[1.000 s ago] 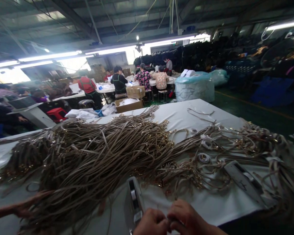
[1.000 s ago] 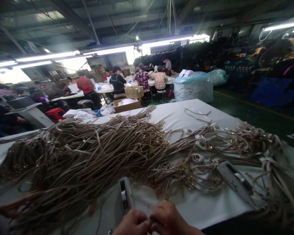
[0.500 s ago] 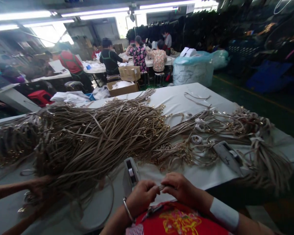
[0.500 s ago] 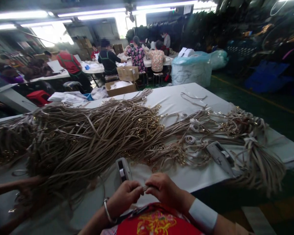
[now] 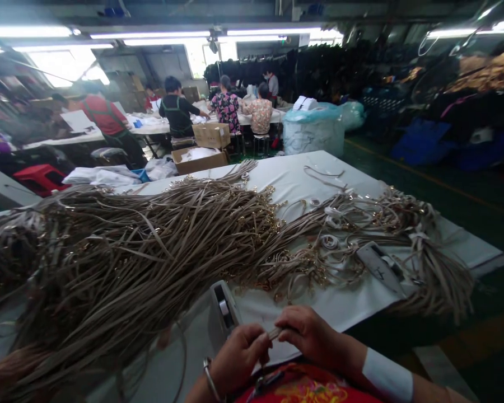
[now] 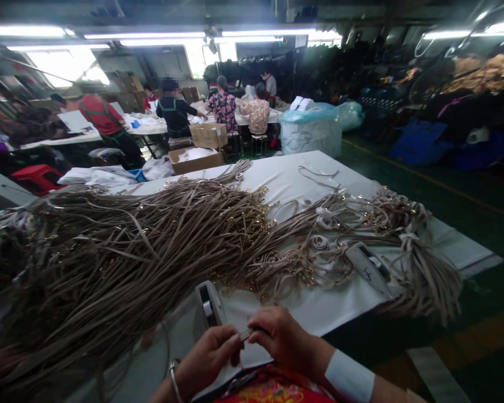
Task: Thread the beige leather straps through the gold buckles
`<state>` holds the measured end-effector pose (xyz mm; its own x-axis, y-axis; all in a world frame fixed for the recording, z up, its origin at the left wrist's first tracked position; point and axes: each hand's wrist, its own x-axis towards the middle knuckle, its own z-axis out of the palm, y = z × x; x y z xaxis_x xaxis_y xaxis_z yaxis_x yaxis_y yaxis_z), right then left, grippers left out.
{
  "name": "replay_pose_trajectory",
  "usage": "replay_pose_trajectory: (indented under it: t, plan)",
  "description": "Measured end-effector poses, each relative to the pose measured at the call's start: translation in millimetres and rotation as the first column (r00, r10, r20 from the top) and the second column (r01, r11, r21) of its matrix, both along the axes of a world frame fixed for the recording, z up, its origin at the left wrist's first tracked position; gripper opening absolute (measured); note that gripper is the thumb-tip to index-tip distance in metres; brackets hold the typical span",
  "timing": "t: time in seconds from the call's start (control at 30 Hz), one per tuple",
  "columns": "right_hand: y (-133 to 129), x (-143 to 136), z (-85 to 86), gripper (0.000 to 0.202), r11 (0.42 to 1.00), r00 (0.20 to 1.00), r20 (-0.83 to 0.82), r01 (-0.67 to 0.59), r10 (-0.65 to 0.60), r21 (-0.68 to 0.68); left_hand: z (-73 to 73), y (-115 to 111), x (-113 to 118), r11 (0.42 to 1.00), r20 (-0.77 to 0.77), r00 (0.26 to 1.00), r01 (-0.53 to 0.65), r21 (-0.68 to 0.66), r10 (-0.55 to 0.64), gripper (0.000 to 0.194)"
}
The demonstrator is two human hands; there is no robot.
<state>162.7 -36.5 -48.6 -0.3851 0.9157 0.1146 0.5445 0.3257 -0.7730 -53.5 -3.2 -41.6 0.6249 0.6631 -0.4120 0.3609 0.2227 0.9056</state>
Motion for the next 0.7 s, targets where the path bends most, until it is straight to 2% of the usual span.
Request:
replay_pose_trajectory:
  t: [0.1, 0.2, 0.3, 0.37, 0.43, 0.5, 0.6, 0.7]
  plan:
    - [-0.3, -6.4, -5.8, 0.009, 0.997, 0.995, 0.075, -0.064, 0.062, 0.031, -10.8, -4.1, -4.4, 0.998, -0.046, 0.997, -0.064, 0.003, 0.064, 0.049]
    - [0.4, -14.0, -7.4, 0.010, 0.988, 0.986, 0.084, -0.151, 0.147, 0.041, -15.3, -8.5, 3.7, 0.996, -0.024, 0.996, -0.091, 0.007, 0.091, 0.050]
    - [10.6, -11.8, -3.8, 0.018, 0.993, 0.993, 0.002, -0.117, 0.117, 0.018, -11.1, -3.0, 10.9, 0.996, 0.026, 0.996, -0.085, -0.032, 0.086, 0.052]
    - [27.7, 4.5, -1.1, 0.021, 0.999, 0.996, -0.086, -0.037, 0.035, -0.019, -7.8, 6.6, 8.2, 0.996, 0.087, 0.995, -0.044, -0.074, 0.051, 0.051]
    - [53.0, 37.2, -1.3, 0.023, 0.993, 0.981, -0.155, 0.104, -0.112, -0.062, -7.0, 17.6, -3.1, 0.996, 0.107, 0.993, -0.036, -0.083, 0.044, 0.057]
    - [82.2, 84.7, -5.7, 0.027, 0.957, 0.939, -0.186, 0.277, -0.289, -0.090, -8.2, 25.9, -22.5, 0.996, 0.042, 0.996, -0.082, -0.041, 0.084, 0.062]
    - [120.4, 168.1, -16.6, 0.036, 0.915, 0.897, -0.182, 0.393, -0.402, -0.089, -8.2, 27.8, -61.9, 0.990, -0.136, 0.981, -0.131, 0.041, 0.136, 0.059]
    - [143.5, 242.1, -27.5, 0.041, 0.897, 0.882, -0.166, 0.431, -0.441, -0.096, -1.0, 16.7, -103.9, 0.975, -0.314, 0.923, -0.204, 0.090, 0.222, 0.057]
